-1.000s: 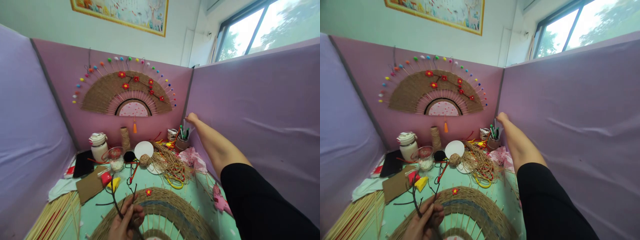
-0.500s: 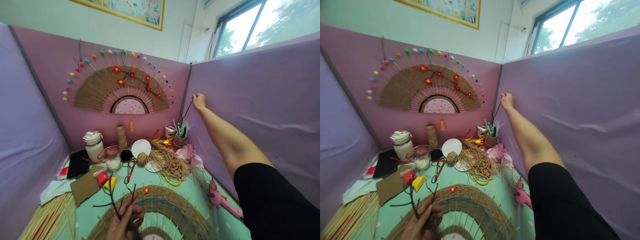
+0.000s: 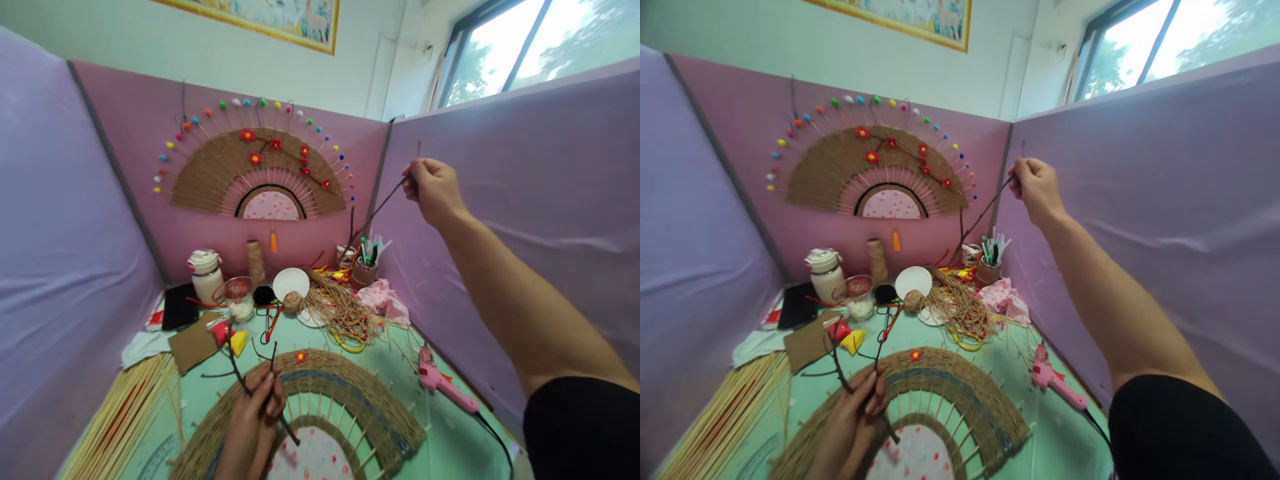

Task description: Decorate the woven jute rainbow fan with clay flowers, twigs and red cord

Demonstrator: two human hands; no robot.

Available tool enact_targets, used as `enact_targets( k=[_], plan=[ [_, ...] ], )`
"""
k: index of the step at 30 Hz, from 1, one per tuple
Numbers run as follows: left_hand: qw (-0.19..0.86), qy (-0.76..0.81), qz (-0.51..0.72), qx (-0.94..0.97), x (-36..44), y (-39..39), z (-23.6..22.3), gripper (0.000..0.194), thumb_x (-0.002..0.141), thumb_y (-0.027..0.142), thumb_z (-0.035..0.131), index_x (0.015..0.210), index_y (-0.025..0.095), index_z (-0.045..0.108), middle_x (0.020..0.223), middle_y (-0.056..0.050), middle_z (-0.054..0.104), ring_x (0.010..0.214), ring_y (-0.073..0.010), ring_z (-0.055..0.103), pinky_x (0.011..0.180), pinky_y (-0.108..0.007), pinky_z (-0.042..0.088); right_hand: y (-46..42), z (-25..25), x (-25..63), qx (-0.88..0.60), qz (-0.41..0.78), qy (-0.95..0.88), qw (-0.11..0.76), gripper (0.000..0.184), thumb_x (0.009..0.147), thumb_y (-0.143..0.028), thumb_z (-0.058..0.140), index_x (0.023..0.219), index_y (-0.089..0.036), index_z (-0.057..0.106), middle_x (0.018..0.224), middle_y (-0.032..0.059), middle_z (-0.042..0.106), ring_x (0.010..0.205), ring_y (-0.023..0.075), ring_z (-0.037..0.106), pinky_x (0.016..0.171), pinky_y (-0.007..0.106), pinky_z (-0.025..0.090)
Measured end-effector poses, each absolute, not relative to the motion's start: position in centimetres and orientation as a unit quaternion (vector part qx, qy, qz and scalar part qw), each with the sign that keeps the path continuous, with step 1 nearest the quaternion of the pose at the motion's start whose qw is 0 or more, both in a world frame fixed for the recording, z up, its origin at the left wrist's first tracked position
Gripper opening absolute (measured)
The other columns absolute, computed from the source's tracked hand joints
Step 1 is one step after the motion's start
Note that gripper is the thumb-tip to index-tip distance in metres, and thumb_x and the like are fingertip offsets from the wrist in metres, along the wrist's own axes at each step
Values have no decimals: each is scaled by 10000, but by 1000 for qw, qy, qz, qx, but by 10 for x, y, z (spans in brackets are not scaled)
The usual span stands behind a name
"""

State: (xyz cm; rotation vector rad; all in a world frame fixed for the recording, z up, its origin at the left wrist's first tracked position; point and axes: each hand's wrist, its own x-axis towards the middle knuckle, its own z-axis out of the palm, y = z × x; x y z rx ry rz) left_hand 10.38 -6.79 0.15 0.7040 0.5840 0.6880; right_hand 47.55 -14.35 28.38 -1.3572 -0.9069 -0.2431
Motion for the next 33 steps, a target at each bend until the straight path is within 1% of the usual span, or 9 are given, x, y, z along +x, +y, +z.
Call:
enact_targets(
  k=[2,4,7,9,12,17,20,26,33],
  plan=[
    [850,240,304,357,99,-70,4,240,722,371,803,758,147,726,774,-52,654,658,-105,550,607,-197,464,-144,268,444,-625,5,-436,647,305,935,-341,573,671,-188,568,502,-59,485,405,61,406,409,180,302],
    [855,170,266,412,95,-74,5,264,784,387,745,686,145,712,1126,-132,678,1040,-228,614,863,-303,509,-139,245,410,-647,123,-456,599,321,908,-339,610,632,-181,567,470,-62,473,388,53,378,389,173,271],
    [846,54,196,493,92,-84,5,282,852,396,663,699,166,723,1458,-108,505,1416,-330,345,1121,-454,342,-122,204,361,-663,245,-473,526,315,890,-349,636,633,-173,584,467,-63,480,383,46,352,377,177,237],
    [845,16,168,507,93,-93,4,263,857,403,656,740,181,737,1474,-98,486,1421,-334,343,1137,-477,311,-107,178,333,-656,302,-469,508,299,901,-327,612,646,-174,584,469,-67,473,386,48,348,382,182,234],
    [858,37,148,490,95,-106,7,275,817,416,702,726,157,725,1370,-142,554,1227,-333,559,1068,-476,391,-87,146,305,-651,332,-463,502,300,917,-298,565,647,-167,578,464,-70,456,397,52,350,400,184,249],
    [806,176,240,511,101,-109,10,377,789,511,707,737,137,707,867,-101,673,818,-210,642,866,-360,503,-98,115,281,-649,321,-447,526,219,931,-364,512,829,-179,569,674,-30,595,501,80,487,457,199,343],
    [715,267,337,552,102,-103,4,421,787,572,675,741,154,702,839,-78,678,853,-213,628,853,-328,499,-141,94,261,-647,283,-466,533,174,925,-353,520,908,-190,578,779,-7,631,634,112,553,567,230,429],
    [613,374,438,540,104,-102,-10,449,826,602,608,945,183,715,1044,-81,713,1073,-242,624,1007,-365,435,-198,47,205,-693,193,-566,402,177,837,-247,696,1002,-215,639,1022,50,681,983,219,599,856,348,474],
    [635,335,400,570,104,-109,-12,462,782,578,663,1001,176,723,1101,-113,717,1138,-274,609,1080,-410,397,-181,23,197,-681,108,-606,397,80,860,-138,615,911,-196,632,985,66,672,954,215,598,866,337,480]
  ],
)
